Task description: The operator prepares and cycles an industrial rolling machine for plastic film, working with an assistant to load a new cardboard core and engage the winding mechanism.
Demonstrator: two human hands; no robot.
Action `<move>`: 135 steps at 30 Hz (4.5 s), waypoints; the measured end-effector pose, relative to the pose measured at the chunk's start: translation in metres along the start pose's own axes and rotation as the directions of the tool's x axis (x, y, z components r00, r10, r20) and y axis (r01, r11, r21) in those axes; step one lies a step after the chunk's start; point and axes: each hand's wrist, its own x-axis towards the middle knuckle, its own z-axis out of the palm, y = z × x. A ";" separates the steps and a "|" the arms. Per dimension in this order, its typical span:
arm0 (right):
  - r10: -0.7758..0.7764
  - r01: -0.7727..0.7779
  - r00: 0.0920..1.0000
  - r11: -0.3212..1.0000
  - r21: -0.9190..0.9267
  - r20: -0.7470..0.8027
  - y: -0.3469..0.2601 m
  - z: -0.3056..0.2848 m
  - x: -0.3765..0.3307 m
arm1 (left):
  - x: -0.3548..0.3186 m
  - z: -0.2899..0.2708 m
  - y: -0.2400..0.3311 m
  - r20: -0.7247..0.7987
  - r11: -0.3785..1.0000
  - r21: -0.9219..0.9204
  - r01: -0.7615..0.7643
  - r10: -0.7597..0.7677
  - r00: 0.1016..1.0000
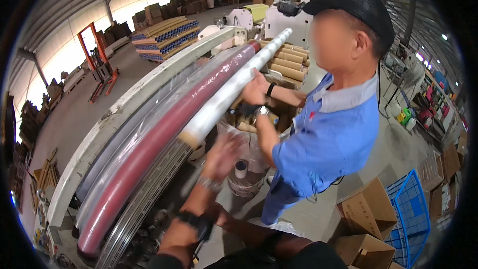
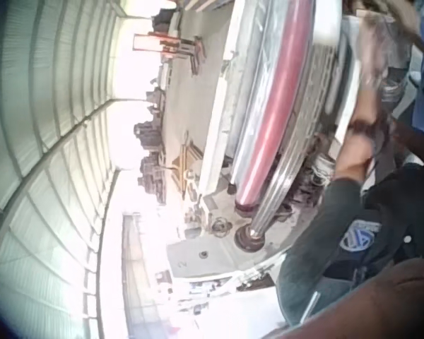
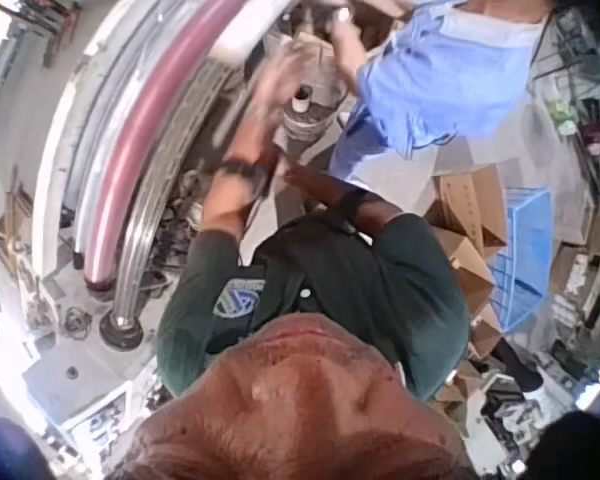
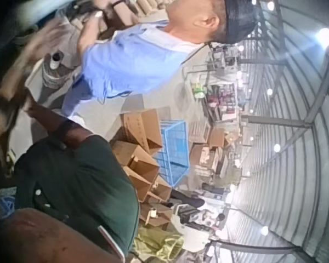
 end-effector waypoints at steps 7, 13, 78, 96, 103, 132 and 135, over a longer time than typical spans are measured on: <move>0.179 -0.258 0.911 0.950 -0.174 -0.372 -0.100 -0.053 -0.020 | -0.020 0.093 -0.014 0.434 0.351 0.842 -0.409 0.008 0.901; 0.186 -0.559 0.731 0.716 -0.419 -0.656 -0.144 -0.092 0.000 | -0.055 -0.071 -0.055 -0.102 0.635 0.762 0.129 -0.079 0.992; -0.359 -0.499 0.428 0.672 -0.548 -0.830 -0.855 -0.914 0.399 | 0.668 0.104 -0.283 -0.300 0.153 0.921 0.359 0.867 0.398; -0.794 -0.449 -0.053 0.561 -0.696 -0.606 -1.228 -0.742 -0.082 | 1.010 0.079 -0.430 -0.438 0.998 -0.058 -0.025 -0.003 0.899; -0.909 -0.381 -0.092 0.409 -0.829 -0.406 -1.325 -0.697 -0.265 | 1.083 0.104 -0.452 -0.546 0.974 -0.146 -0.173 0.067 0.835; -0.724 -0.210 0.690 -0.208 -0.955 0.006 -1.289 -0.954 0.201 | 0.784 0.198 -0.281 -0.666 0.331 0.287 -0.899 0.743 0.061; -0.581 -0.284 0.768 -0.686 -0.670 0.269 -1.274 -0.986 0.275 | 0.797 0.168 -0.305 -0.667 0.344 0.201 -0.917 0.733 0.129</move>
